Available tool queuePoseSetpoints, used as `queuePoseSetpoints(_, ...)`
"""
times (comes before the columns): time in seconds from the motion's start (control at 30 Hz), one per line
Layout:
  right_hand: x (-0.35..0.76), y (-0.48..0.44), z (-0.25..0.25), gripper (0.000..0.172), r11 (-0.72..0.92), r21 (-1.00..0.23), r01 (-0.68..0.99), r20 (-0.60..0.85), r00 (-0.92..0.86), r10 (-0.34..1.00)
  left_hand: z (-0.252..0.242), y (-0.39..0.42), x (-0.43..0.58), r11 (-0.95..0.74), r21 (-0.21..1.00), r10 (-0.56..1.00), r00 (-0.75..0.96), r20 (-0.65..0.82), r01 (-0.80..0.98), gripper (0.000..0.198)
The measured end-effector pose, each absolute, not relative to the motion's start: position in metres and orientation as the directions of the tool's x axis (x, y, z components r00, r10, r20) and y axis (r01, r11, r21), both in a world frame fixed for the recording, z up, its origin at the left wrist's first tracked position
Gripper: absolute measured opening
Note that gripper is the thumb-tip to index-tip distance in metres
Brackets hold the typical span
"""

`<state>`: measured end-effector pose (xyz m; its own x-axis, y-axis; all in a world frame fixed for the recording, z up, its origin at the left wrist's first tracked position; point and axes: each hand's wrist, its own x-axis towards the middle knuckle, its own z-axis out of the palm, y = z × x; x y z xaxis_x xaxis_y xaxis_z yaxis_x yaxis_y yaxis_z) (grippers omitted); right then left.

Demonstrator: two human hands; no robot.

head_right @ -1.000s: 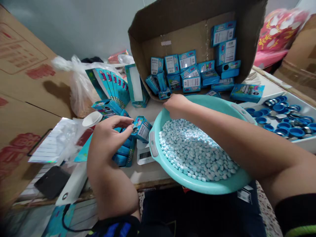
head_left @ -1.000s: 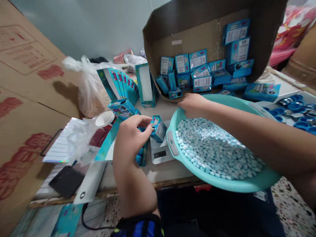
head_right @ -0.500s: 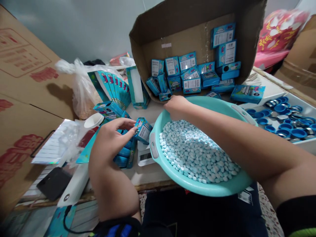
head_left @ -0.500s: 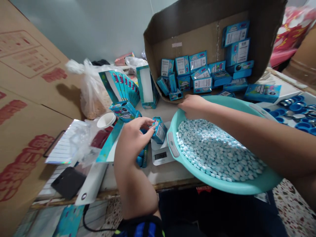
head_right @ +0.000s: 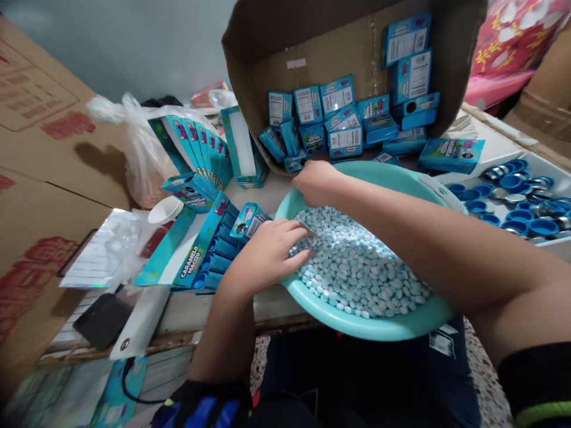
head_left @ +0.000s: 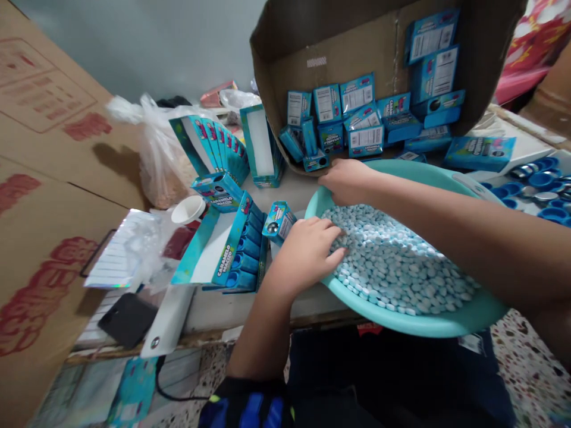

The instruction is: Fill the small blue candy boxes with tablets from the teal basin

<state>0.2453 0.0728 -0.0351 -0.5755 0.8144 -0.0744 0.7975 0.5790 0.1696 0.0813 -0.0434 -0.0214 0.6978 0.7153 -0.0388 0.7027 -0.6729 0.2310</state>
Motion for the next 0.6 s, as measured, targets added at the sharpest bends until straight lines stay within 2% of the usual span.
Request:
queuePoseSetpoints(0.1, 0.247, 0.072, -0.035, 0.029, 0.586, 0.173, 0.792, -0.069, -0.584, 0.809, -0.026, -0.048, 0.095, -0.61, 0.027, 0.786, 0.608, -0.112, 0.792, 0.025)
queuePoseSetpoints(0.17, 0.247, 0.072, -0.035, 0.029, 0.585, 0.177, 0.791, -0.069, -0.583, 0.809, -0.026, -0.048, 0.099, -0.606, 0.012, 0.788, 0.603, -0.122, 0.795, 0.027)
queuePoseSetpoints(0.37, 0.246, 0.072, -0.034, 0.03, 0.586, 0.167, 0.793, -0.081, -0.582, 0.809, -0.024, -0.039, 0.096, -0.623, 0.163, 0.75, 0.643, -0.154, 0.765, 0.023)
queuePoseSetpoints(0.6, 0.245, 0.071, -0.029, 0.034, 0.559, 0.131, 0.818, -0.121, -0.547, 0.828, -0.03, -0.033, 0.089, -0.609, 0.43, 0.735, 0.678, -0.011, 0.667, 0.013)
